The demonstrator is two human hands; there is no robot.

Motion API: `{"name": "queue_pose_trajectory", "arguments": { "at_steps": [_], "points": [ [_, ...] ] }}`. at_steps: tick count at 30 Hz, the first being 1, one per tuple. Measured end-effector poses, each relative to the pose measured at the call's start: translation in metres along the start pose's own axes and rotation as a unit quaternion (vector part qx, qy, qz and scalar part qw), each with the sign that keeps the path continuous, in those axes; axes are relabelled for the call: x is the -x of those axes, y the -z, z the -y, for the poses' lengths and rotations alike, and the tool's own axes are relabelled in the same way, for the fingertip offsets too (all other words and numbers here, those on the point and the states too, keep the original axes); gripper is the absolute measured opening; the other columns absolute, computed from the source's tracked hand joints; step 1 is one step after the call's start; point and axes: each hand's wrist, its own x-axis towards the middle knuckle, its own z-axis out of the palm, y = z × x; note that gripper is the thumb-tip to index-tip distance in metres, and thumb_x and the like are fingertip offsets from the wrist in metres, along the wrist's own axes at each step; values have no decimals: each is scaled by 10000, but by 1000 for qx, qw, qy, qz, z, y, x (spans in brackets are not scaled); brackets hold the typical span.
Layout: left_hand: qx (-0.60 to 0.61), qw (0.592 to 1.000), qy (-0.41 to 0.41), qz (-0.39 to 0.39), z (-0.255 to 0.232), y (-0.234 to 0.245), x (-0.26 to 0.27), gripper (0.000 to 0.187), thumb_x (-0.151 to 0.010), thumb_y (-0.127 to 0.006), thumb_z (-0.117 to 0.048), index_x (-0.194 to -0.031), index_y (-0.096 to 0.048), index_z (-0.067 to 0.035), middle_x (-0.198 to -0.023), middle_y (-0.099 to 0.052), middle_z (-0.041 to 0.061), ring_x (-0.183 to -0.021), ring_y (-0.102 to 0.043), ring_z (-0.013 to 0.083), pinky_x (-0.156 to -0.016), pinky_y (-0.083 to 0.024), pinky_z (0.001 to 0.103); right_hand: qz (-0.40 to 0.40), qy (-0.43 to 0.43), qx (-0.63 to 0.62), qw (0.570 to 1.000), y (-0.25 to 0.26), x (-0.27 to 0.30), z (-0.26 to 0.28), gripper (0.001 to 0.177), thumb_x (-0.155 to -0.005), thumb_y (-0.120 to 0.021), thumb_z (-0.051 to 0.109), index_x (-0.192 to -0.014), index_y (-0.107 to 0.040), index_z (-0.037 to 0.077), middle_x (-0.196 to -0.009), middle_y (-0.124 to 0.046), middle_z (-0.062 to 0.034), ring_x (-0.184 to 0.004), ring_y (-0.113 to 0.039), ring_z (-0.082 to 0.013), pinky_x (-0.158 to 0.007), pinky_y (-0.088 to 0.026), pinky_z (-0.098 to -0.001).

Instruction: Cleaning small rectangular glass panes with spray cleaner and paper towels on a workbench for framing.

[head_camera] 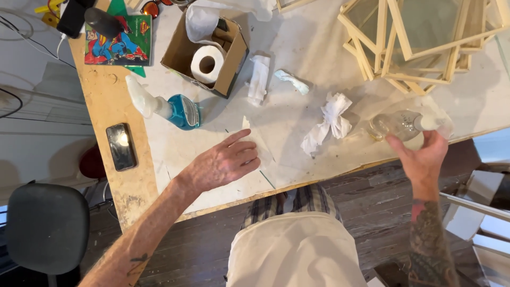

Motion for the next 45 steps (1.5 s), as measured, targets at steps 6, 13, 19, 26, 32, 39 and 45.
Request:
{"name": "queue_pose_trajectory", "arguments": {
  "at_steps": [6,13,19,26,32,39,45],
  "points": [
    [-38,995,56,-69,-14,-29,43,215,-900,-838,-49,-1066,-731,-135,-1281,-698,-23,-1168,-524,199,-943,-415,364,68,83,-79,991,-4,-29,-7,449,-975,-781,96,-1355,-575,-23,-1213,-645,-158,-1199,-624,-278,-1180,-482,-482],
    [86,910,362,-180,-46,-63,42,278,-895,-670,117,-1120,-676,-46,-1261,-549,155,-1116,-596,326,-736,-623,381,160,99,-45,981,-3,-53,-17,202,-1048,-674,89,-1232,-679,5,-1052,-698,-78,-900,-656,-174,-780,-546,-283],
    [236,731,555,-320,-89,-71,25,299,-777,-553,-31,-1074,-571,-52,-1287,-473,190,-1198,-556,322,-944,-600,428,213,159,46,963,-5,-50,6,144,-1049,-657,155,-1094,-699,24,-1038,-721,-120,-843,-688,-204,-703,-552,-302],
    [546,237,618,-513,-100,-99,22,414,-991,-352,-359,-1201,-600,-102,-954,-605,30,-885,-600,204,-732,-493,393,285,217,-3,933,-9,-50,62,83,-984,-672,90,-1011,-703,18,-1041,-722,-116,-928,-698,-228,-848,-552,-316],
    [540,251,670,-444,-92,-57,-5,783,-867,-362,-675,-1162,-655,-13,-1014,-686,131,-827,-684,276,-748,-496,398,291,228,-12,929,-4,-53,67,70,-975,-666,53,-991,-701,-6,-1005,-730,-124,-936,-690,-239,-860,-559,-333],
    [406,324,800,-301,-67,-44,-22,709,-768,-512,-636,-1156,-643,-57,-1083,-712,118,-948,-660,208,-846,-557,390,279,215,-11,936,1,-54,69,93,-991,-655,72,-1025,-702,-1,-1024,-720,-121,-940,-690,-239,-868,-546,-331],
    [394,434,728,-356,-80,-67,2,592,-842,-647,-452,-1349,-548,-164,-1182,-607,107,-1028,-664,243,-709,-581,351,300,201,7,932,7,-46,67,103,-994,-638,101,-1007,-708,26,-1041,-732,-83,-907,-722,-195,-802,-569,-288]
  ]
}}
